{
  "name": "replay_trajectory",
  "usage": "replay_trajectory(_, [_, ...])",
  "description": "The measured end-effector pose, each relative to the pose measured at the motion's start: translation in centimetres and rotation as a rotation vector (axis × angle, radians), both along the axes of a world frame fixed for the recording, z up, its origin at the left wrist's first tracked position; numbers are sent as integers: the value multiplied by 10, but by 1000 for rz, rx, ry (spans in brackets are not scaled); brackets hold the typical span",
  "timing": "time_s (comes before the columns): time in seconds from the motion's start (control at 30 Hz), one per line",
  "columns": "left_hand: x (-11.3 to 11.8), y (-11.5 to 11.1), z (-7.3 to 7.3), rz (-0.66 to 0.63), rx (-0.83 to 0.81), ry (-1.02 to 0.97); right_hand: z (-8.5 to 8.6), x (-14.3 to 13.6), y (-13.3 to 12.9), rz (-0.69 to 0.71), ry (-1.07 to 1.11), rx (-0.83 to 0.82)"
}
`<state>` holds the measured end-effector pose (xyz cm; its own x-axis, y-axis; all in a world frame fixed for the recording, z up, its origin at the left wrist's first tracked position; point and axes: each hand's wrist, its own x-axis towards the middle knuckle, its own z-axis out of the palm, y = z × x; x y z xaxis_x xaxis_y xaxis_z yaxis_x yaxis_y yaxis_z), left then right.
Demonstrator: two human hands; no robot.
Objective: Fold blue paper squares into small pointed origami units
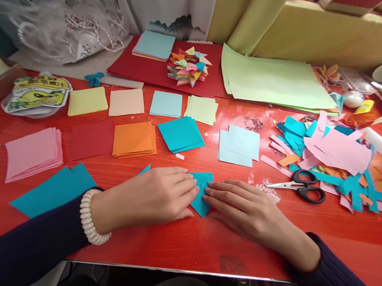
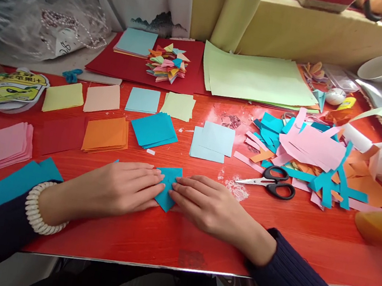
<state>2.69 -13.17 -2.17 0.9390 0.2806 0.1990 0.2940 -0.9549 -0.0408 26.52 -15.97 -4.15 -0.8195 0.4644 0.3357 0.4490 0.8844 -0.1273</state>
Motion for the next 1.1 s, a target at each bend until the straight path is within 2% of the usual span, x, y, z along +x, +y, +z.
replay_trajectory(0.1, [1, -1, -2, -69, 178, 5, 4, -1, 0, 13, -19, 65])
replay_trajectory(0.17, [2, -2, -3, -76, 216, -18, 5, -4, -1, 1, 23, 84])
replay_trajectory(0.27, [3, -3, -3, -33, 174, -68, 3, -9, -1, -68, 105, -6])
replay_trajectory(0.4, [3, -4, -2, 16, 91, -76, -2, -17, 0, -238, 185, -288])
replay_trajectory(0.5, [3, -4, -1, 31, 57, -60, -2, -20, 1, -322, 223, -432])
replay_trajectory(0.73, [0, -3, -3, 35, 15, -83, -3, -26, 2, -396, 193, -462])
replay_trajectory(0.87, [2, -3, -1, 139, -140, -75, -3, -26, 1, -386, 192, -455])
replay_trajectory(0.97, [3, -5, 0, 218, -248, -53, -3, -22, 0, -319, 228, -453])
replay_trajectory(1.1, [3, -7, -2, 196, -183, -75, -5, -12, 0, -152, 137, -307])
